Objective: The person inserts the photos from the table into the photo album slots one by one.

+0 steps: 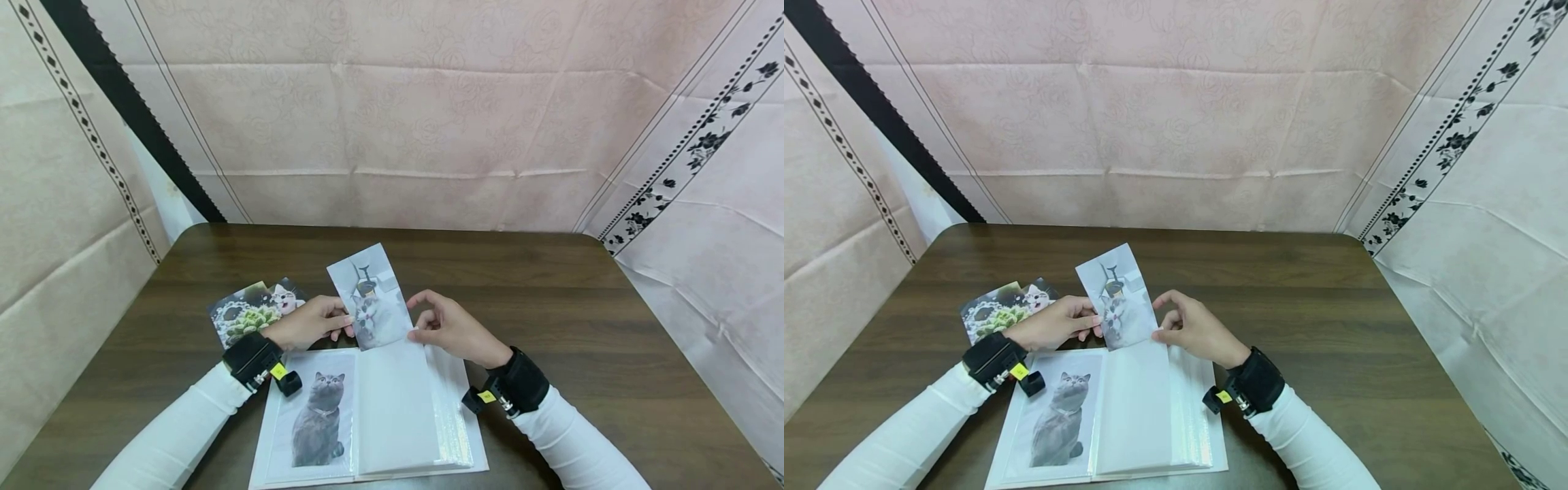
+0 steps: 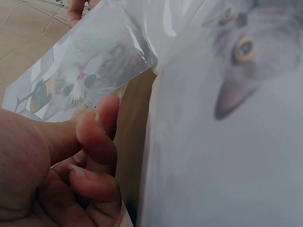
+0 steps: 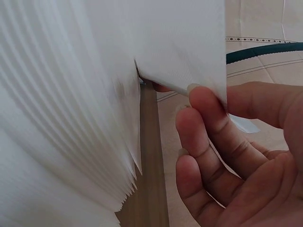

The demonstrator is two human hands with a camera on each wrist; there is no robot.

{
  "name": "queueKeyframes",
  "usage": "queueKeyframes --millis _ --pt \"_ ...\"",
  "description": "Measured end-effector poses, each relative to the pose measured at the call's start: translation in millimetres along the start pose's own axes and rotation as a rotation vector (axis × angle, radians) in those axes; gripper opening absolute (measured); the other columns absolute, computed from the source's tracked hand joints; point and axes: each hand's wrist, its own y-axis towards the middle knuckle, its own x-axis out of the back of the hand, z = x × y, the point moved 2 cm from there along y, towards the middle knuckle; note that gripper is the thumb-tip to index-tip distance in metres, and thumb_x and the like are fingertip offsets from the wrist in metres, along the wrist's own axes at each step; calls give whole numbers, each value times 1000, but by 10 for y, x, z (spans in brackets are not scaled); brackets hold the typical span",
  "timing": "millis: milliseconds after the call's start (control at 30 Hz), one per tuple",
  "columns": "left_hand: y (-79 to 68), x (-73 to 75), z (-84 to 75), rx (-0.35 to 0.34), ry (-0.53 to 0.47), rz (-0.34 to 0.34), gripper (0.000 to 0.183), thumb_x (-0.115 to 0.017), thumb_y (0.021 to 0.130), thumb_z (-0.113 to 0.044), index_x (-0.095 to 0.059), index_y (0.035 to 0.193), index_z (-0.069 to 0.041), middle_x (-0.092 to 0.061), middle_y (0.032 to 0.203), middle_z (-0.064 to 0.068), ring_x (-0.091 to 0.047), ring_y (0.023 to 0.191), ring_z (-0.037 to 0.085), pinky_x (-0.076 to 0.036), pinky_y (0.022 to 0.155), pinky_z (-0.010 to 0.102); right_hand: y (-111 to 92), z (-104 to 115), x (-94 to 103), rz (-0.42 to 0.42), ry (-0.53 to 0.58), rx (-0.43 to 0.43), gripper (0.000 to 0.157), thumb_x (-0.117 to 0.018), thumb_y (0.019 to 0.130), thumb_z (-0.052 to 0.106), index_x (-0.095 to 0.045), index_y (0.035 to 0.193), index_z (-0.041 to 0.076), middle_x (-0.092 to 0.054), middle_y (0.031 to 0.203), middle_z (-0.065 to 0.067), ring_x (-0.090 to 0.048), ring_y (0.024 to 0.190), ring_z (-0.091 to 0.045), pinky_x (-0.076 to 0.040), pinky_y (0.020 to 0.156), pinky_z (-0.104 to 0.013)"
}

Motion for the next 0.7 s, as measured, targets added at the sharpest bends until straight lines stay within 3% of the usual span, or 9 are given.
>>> queueKeyframes --millis 300,400,567,700 --pt "5 -20 1 -2 24 -4 18 -51 99 -21 -60 102 -6 -63 80 9 -51 66 20 -35 60 27 1 -8 -10 -9 7 11 48 -69 87 15 -46 127 4 -61 76 -8 -44 63 -16 -33 58 -25" --pt "18 -39 -3 3 -28 -27 21 -53 98 -23 -54 104 -4 -56 73 8 -48 65 23 -34 59 28 9 -17 -17 -9 8 6 48 -69 86 14 -46 127 4 -61 76 -8 -44 63 -16 -33 57 -25" --pt "39 -51 -27 -15 -160 -96 32 -53 98 -23 -42 123 -7 -58 77 12 -48 67 30 -37 61 32 7 -7 -27 -4 20 3 48 -69 87 13 -45 127 4 -60 76 -7 -43 62 -16 -33 57 -25" --pt "47 -60 -40 -22 -166 -117 39 -53 98 -22 -38 133 -11 -64 82 14 -52 71 30 -41 65 32 8 -20 -32 -3 13 7 48 -69 87 14 -45 127 3 -60 76 -6 -44 63 -17 -34 58 -25"
